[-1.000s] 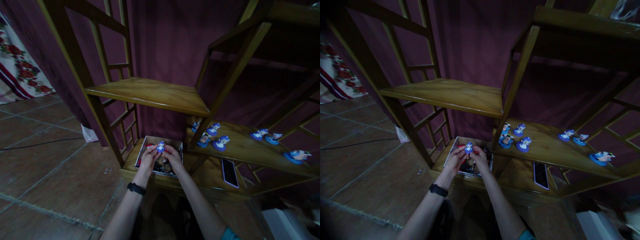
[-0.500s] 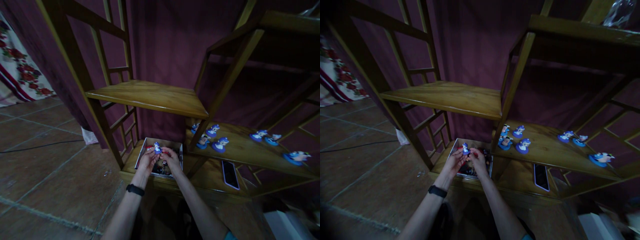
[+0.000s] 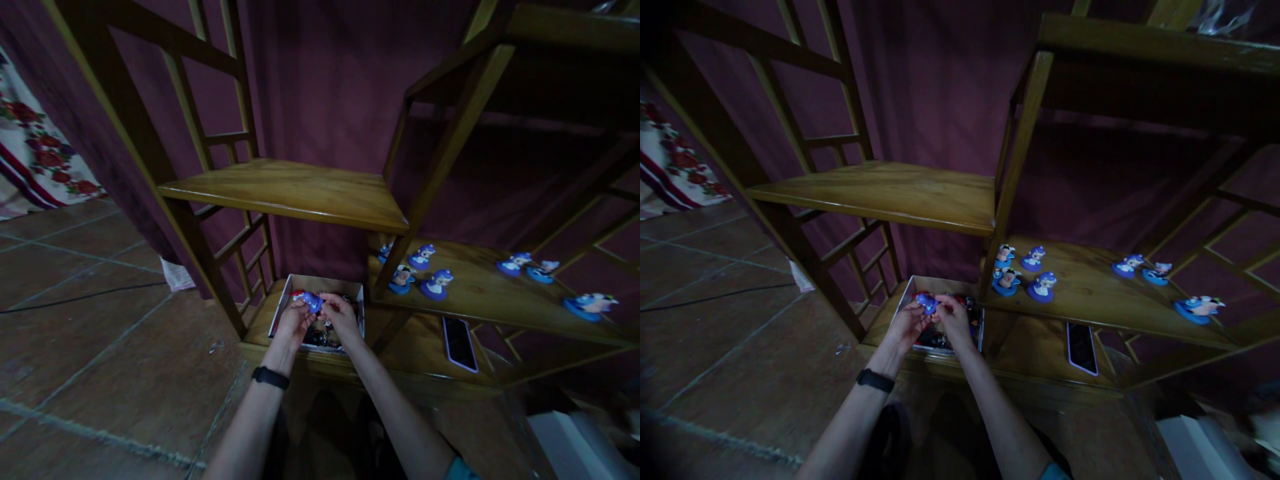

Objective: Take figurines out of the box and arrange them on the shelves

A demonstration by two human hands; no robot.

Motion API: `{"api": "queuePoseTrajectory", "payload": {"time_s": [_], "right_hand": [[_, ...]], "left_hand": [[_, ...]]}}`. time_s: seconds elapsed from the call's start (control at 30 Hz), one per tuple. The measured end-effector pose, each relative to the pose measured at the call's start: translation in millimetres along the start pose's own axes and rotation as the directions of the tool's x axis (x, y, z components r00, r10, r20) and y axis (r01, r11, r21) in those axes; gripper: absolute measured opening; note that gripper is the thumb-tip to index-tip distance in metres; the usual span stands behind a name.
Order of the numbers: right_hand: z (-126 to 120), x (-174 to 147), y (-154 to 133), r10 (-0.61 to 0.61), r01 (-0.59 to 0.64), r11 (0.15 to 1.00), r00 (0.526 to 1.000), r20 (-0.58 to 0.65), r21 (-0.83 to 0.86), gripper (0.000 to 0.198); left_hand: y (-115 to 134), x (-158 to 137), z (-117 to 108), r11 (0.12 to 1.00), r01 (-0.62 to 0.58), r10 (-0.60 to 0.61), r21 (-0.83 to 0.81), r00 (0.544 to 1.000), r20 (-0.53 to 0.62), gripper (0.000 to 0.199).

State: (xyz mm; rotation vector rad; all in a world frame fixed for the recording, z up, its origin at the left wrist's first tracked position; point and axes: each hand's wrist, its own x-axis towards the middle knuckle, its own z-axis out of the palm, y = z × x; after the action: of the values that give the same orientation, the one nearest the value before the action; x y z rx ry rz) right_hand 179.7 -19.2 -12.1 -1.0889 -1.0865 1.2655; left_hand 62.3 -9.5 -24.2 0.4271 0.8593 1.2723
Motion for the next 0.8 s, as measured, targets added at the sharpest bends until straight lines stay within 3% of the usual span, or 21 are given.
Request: {"api": "queuePoseTrajectory", "payload": {"time_s": [0.23,0.4,0.5,0.6,0.7,0.8], "right_hand": [[-5,5,14,-0.105,0.115,0.987,0.990,0.090,-0.113,0.025],[-9,1,9,-0.312,0.341,0.840,0.940,0.139,-0.422,0.027],[-11,2,8,-0.327,0.362,0.794,0.932,0.157,-0.489,0.031],[-12,6,14,-0.300,0.320,0.835,0.947,0.118,-0.447,0.030],[-13,11,24,-0.191,0.206,0.943,0.978,0.080,-0.262,0.027],[-13,14,30,-0.098,0.105,0.988,0.993,0.072,-0.109,0.028]], "left_hand": [[2,-2,2,1.000,-0.015,0.015,0.018,1.000,0.003,0.031],[2,2,-2,0.998,-0.033,0.036,0.059,0.998,-0.050,0.026],[2,3,-3,0.998,-0.027,0.030,0.055,0.998,-0.063,0.023],[3,2,-1,0.999,-0.009,0.010,0.035,0.999,-0.030,0.027],[4,0,2,1.000,0.006,-0.006,0.026,1.000,0.002,0.028],[3,-2,3,1.000,0.007,-0.007,0.017,1.000,0.031,0.028]]}}
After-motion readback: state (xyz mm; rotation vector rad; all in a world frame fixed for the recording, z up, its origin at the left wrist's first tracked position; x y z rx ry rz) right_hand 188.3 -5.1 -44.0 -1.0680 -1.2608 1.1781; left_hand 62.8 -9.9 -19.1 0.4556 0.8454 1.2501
